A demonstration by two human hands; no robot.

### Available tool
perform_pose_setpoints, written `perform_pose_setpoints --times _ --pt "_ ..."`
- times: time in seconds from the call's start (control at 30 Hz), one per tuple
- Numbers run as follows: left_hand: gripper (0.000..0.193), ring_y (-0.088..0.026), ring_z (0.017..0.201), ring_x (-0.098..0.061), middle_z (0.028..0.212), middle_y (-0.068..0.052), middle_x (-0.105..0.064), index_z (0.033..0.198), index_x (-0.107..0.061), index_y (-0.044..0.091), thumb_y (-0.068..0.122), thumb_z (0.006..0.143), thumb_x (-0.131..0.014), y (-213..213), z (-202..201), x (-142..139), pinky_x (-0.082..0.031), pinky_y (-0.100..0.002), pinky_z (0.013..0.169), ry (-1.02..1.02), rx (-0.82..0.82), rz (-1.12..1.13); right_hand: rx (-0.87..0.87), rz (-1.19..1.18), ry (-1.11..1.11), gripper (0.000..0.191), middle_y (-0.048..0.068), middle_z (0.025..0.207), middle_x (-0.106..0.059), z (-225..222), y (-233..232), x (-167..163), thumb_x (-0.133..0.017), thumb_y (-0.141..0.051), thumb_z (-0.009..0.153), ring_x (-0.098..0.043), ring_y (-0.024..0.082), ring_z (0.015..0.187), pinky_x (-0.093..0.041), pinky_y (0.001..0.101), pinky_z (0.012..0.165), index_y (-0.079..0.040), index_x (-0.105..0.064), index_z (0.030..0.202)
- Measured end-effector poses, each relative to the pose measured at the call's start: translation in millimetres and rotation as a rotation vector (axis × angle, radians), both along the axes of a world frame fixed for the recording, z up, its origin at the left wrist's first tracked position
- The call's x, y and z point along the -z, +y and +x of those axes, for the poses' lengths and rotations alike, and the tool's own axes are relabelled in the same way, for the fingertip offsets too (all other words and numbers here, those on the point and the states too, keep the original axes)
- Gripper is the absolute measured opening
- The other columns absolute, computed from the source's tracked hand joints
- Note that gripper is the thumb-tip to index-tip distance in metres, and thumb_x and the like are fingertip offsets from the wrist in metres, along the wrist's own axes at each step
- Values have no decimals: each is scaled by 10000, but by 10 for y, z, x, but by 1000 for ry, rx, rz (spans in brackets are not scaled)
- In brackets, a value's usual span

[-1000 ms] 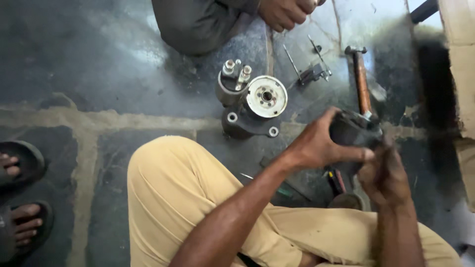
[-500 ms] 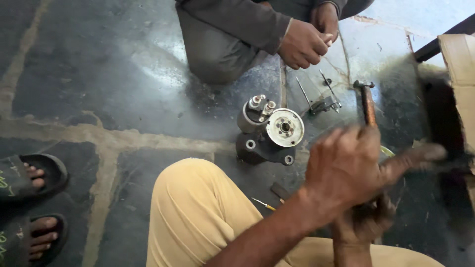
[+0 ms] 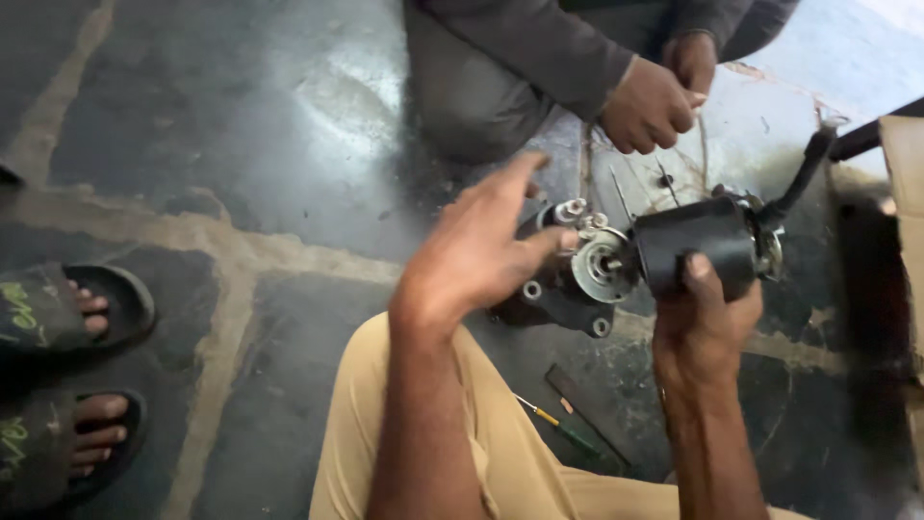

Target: The person sits on the floor and assembles a starter motor. They apply grease to a component, insert the rotor, and use a hammer and screwdriver to secure the housing and internal parts.

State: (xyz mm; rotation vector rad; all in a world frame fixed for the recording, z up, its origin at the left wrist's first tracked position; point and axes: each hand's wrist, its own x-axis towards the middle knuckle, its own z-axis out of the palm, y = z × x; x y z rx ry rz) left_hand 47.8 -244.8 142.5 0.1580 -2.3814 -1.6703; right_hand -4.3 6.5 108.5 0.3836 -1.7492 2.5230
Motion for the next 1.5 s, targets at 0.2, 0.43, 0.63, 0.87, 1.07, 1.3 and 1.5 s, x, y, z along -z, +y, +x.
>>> perform_pose_setpoints --times 0.2,0.43,0.63,0.87,1.07,1.3,1.5 --pt "741 -356 1243 -621 1310 -175 -678 1403 -557 110 166 715 -828 3 -29 73 -482 -426 1018 -10 92 27 99 103 28 567 99 1254 -608 -19 45 159 -819 -27 913 -651 227 1160 -560 408 1077 11 -501 1380" --pt "613 -344 1240 -636 1328 -153 -679 1335 -641 117 127 746 -811 -6 -35 106 -497 -416 1024 99 109 36 112 480 181 709 83 1281 -600 39 -32 -31 -896 -105 877 -631 201 1191 -542 375 1104 3 -467 1432" --pt "618 -378 1219 -613 1304 -171 -672 1299 -651 92 98 702 -810 9 -47 146 -475 -442 999 151 108 -7 93 719 243 805 81 1300 -612 45 14 -123 -924 -138 824 -649 201 1206 -562 360 1106 8 -455 1461" --pt "570 -355 1202 -643 1233 -161 -713 1255 -670 93 118 707 -827 11 -56 214 -497 -432 1004 103 155 6 -67 960 326 1041 99 1350 -619 -168 86 -245 -978 -225 671 -632 201 1253 -543 348 1101 -1 -405 1511" --pt "634 -350 1190 -633 1223 -157 -700 1276 -646 99 117 675 -845 20 -101 343 -488 -426 985 102 144 -6 87 1259 474 966 180 1383 -596 -99 -4 -357 -1036 -174 763 -612 264 1300 -530 395 1193 31 -433 1490" --pt "651 -321 1228 -623 1244 -132 -703 1324 -600 113 129 716 -832 58 -157 454 -486 -417 1003 31 192 -6 -302 1588 458 1151 260 1352 -576 -298 -82 -921 -956 -200 488 -604 358 1238 -523 479 1044 31 -428 1485" --pt "689 -322 1242 -598 1269 -125 -684 1328 -589 120 75 680 -817 67 -148 450 -462 -412 1024 45 145 -19 -389 1955 255 1019 213 1099 -706 -480 -332 -1167 -962 -275 489 -764 324 969 -612 443 855 -5 -519 1366"
